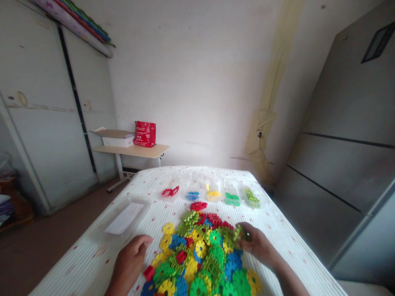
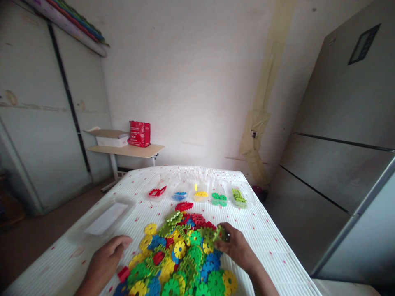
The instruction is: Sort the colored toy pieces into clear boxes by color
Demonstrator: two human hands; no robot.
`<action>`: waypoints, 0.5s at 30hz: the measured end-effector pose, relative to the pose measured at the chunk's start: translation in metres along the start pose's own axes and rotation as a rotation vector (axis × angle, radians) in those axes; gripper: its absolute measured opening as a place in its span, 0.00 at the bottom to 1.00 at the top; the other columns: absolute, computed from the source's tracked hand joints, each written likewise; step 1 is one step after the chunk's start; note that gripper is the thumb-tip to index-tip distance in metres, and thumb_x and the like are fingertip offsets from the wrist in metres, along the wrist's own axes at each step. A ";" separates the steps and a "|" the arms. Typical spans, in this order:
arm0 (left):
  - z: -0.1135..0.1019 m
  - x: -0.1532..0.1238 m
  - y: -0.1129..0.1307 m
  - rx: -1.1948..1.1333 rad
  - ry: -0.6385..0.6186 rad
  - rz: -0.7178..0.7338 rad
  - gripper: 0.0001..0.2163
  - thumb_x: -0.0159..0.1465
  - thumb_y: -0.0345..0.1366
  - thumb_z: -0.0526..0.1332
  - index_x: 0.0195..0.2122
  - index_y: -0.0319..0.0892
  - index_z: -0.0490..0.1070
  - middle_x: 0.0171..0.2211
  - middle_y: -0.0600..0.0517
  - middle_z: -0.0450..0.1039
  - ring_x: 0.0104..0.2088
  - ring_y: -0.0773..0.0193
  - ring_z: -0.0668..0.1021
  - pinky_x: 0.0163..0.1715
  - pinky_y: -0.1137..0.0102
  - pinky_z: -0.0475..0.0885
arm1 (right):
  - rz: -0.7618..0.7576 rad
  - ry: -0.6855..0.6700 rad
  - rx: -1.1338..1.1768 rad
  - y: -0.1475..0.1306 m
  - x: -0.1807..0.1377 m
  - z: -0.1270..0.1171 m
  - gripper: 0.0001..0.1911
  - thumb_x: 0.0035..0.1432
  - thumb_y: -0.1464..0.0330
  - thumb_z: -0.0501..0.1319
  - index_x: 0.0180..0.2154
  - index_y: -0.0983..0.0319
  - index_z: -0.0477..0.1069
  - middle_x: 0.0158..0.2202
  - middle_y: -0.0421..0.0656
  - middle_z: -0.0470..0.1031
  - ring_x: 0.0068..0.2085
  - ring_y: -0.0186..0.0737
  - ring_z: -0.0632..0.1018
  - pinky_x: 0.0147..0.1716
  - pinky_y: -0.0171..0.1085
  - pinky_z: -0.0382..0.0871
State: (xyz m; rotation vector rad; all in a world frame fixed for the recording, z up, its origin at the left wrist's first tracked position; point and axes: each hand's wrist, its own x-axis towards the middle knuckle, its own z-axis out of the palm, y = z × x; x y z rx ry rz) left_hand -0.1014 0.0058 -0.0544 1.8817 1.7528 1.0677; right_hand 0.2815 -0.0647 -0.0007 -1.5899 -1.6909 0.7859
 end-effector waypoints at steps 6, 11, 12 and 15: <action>0.002 0.000 -0.004 -0.010 -0.006 -0.002 0.12 0.53 0.36 0.50 0.27 0.44 0.72 0.29 0.53 0.78 0.31 0.64 0.78 0.29 0.76 0.72 | 0.052 0.102 -0.310 -0.011 0.012 0.023 0.20 0.43 0.67 0.60 0.41 0.63 0.69 0.39 0.46 0.72 0.38 0.42 0.73 0.38 0.36 0.64; 0.002 0.000 -0.004 0.017 -0.014 -0.009 0.13 0.54 0.35 0.49 0.29 0.44 0.73 0.30 0.53 0.78 0.32 0.65 0.78 0.31 0.76 0.72 | 0.054 0.082 -0.372 -0.008 0.012 0.025 0.23 0.45 0.65 0.59 0.45 0.65 0.68 0.42 0.50 0.71 0.42 0.43 0.73 0.42 0.36 0.64; 0.001 0.000 -0.004 0.021 -0.018 -0.005 0.13 0.54 0.35 0.49 0.29 0.44 0.73 0.30 0.53 0.78 0.32 0.65 0.78 0.31 0.76 0.72 | 0.051 0.077 -0.359 -0.007 0.012 0.025 0.24 0.45 0.64 0.59 0.45 0.65 0.67 0.43 0.49 0.71 0.43 0.43 0.73 0.42 0.36 0.64; 0.000 -0.001 -0.002 0.033 -0.014 0.012 0.12 0.54 0.35 0.49 0.28 0.44 0.73 0.29 0.53 0.78 0.32 0.65 0.78 0.32 0.76 0.72 | 0.045 0.067 -0.313 -0.003 0.013 0.025 0.26 0.43 0.65 0.61 0.47 0.63 0.66 0.44 0.48 0.71 0.43 0.42 0.72 0.42 0.35 0.64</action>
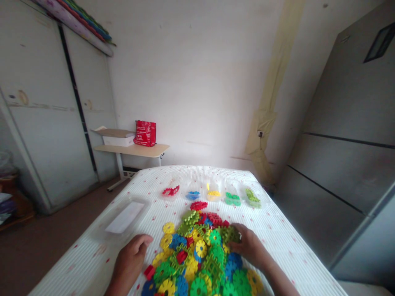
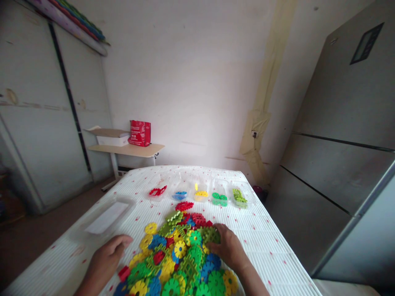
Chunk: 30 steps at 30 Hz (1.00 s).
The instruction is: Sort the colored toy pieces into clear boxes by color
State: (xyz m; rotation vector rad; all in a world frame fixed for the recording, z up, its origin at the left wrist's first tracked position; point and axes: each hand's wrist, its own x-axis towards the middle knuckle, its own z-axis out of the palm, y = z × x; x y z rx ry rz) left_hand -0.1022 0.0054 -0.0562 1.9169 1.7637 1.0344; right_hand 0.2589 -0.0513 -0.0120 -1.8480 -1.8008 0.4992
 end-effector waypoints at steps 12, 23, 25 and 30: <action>0.001 0.001 -0.005 -0.029 0.019 0.029 0.12 0.53 0.37 0.49 0.27 0.45 0.73 0.29 0.54 0.78 0.31 0.65 0.78 0.31 0.77 0.72 | 0.022 0.136 0.152 0.017 -0.008 -0.032 0.10 0.51 0.61 0.55 0.25 0.60 0.60 0.20 0.35 0.64 0.24 0.31 0.65 0.22 0.30 0.56; 0.003 0.002 -0.008 -0.018 0.018 0.018 0.12 0.52 0.37 0.49 0.27 0.45 0.73 0.29 0.54 0.78 0.33 0.64 0.79 0.33 0.76 0.72 | 0.173 0.393 -0.653 0.051 0.000 -0.024 0.07 0.52 0.77 0.50 0.31 0.62 0.64 0.34 0.44 0.68 0.24 0.31 0.70 0.20 0.32 0.48; 0.003 0.002 -0.008 -0.014 0.014 0.014 0.13 0.52 0.38 0.49 0.27 0.45 0.73 0.29 0.54 0.78 0.33 0.64 0.79 0.33 0.76 0.73 | 0.179 0.316 -0.646 0.051 -0.001 -0.024 0.08 0.50 0.77 0.51 0.32 0.62 0.64 0.34 0.44 0.68 0.25 0.33 0.71 0.20 0.32 0.49; 0.002 0.001 -0.007 -0.016 0.008 -0.007 0.13 0.53 0.38 0.49 0.27 0.45 0.73 0.30 0.54 0.78 0.32 0.65 0.79 0.31 0.76 0.73 | 0.156 0.055 -0.387 0.057 -0.014 -0.039 0.10 0.42 0.71 0.59 0.32 0.61 0.64 0.35 0.41 0.68 0.32 0.36 0.73 0.25 0.31 0.58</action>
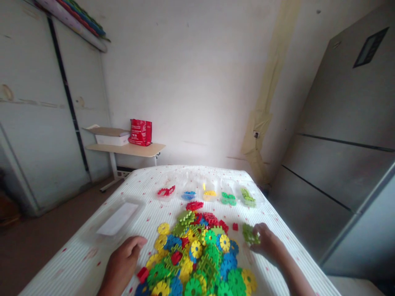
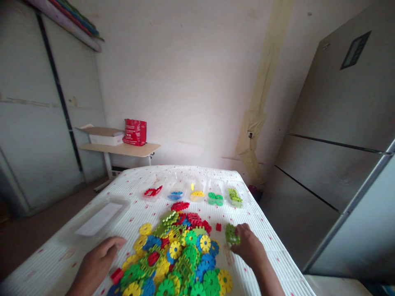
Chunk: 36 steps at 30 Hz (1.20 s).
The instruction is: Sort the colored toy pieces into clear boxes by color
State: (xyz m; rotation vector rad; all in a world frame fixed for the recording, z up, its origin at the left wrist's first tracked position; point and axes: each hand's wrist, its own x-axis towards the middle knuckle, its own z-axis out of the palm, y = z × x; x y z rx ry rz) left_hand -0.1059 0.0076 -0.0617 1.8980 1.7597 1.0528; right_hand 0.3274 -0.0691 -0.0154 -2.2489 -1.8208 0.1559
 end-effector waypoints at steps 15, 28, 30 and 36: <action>-0.005 0.000 0.010 0.015 0.047 0.039 0.11 0.51 0.37 0.50 0.25 0.46 0.73 0.28 0.56 0.79 0.31 0.65 0.79 0.33 0.77 0.72 | -0.045 -0.016 0.139 0.006 0.014 -0.011 0.31 0.40 0.69 0.62 0.50 0.61 0.66 0.47 0.48 0.71 0.46 0.44 0.72 0.45 0.39 0.64; -0.005 0.000 0.008 0.024 0.024 0.021 0.12 0.52 0.37 0.50 0.26 0.45 0.74 0.29 0.54 0.79 0.33 0.64 0.79 0.34 0.76 0.72 | -0.153 -0.092 0.281 0.021 0.012 -0.014 0.27 0.38 0.72 0.60 0.46 0.60 0.70 0.44 0.44 0.75 0.43 0.42 0.74 0.45 0.38 0.66; -0.005 0.001 0.008 0.022 0.025 0.018 0.12 0.51 0.37 0.50 0.26 0.45 0.74 0.29 0.54 0.79 0.32 0.64 0.79 0.34 0.76 0.72 | -0.166 -0.092 0.262 0.022 0.011 -0.011 0.28 0.37 0.74 0.60 0.47 0.59 0.70 0.44 0.44 0.74 0.43 0.42 0.74 0.45 0.39 0.66; -0.005 0.001 0.010 0.017 0.031 0.033 0.12 0.51 0.37 0.50 0.25 0.46 0.73 0.28 0.56 0.79 0.31 0.65 0.79 0.33 0.76 0.72 | -0.170 -0.098 0.251 0.020 0.012 -0.003 0.31 0.35 0.75 0.61 0.47 0.60 0.70 0.46 0.46 0.72 0.45 0.44 0.72 0.46 0.41 0.65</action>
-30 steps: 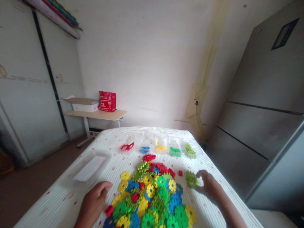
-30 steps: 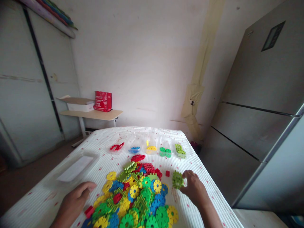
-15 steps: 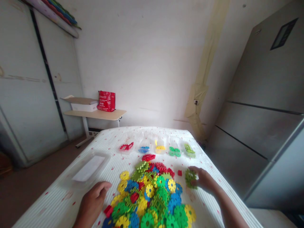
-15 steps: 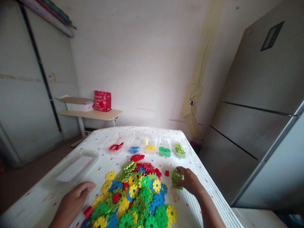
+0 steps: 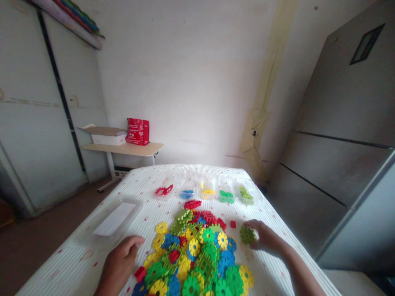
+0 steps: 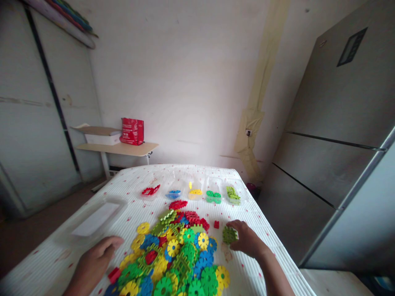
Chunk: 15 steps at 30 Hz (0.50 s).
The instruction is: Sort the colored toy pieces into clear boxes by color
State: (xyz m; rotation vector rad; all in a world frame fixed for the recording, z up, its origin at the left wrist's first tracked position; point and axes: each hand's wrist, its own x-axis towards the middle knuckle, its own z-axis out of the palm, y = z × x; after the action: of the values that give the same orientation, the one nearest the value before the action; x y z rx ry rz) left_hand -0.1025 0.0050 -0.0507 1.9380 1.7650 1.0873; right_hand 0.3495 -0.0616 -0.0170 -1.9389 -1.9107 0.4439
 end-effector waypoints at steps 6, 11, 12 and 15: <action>-0.001 0.000 0.002 -0.012 0.013 -0.011 0.12 0.50 0.37 0.50 0.25 0.46 0.73 0.27 0.55 0.79 0.31 0.65 0.79 0.31 0.77 0.72 | -0.039 -0.006 -0.022 -0.004 -0.003 -0.001 0.31 0.35 0.73 0.62 0.47 0.61 0.68 0.46 0.46 0.71 0.45 0.44 0.72 0.47 0.41 0.64; 0.000 0.000 -0.001 -0.028 0.009 -0.003 0.12 0.50 0.37 0.50 0.25 0.46 0.73 0.27 0.56 0.79 0.30 0.65 0.79 0.29 0.78 0.73 | -0.066 -0.017 -0.099 -0.009 -0.004 0.001 0.26 0.39 0.71 0.59 0.45 0.62 0.70 0.42 0.46 0.72 0.41 0.42 0.72 0.42 0.39 0.66; 0.000 0.000 -0.002 -0.025 0.007 0.000 0.12 0.50 0.37 0.50 0.25 0.46 0.73 0.27 0.56 0.79 0.30 0.65 0.79 0.29 0.77 0.73 | -0.069 -0.017 -0.113 -0.010 -0.004 0.002 0.25 0.39 0.71 0.59 0.44 0.62 0.70 0.41 0.46 0.73 0.41 0.43 0.72 0.41 0.38 0.66; 0.000 -0.001 -0.004 -0.015 0.007 0.003 0.12 0.51 0.37 0.51 0.25 0.46 0.74 0.28 0.55 0.79 0.31 0.64 0.79 0.31 0.77 0.73 | -0.061 0.016 -0.131 -0.009 -0.004 0.002 0.25 0.38 0.71 0.59 0.44 0.61 0.70 0.42 0.46 0.73 0.42 0.43 0.73 0.41 0.38 0.66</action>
State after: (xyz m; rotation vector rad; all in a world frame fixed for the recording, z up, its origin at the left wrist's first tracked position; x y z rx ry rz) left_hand -0.1048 0.0053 -0.0535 1.9309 1.7537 1.1064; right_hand 0.3400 -0.0655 -0.0148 -1.9516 -2.0287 0.2916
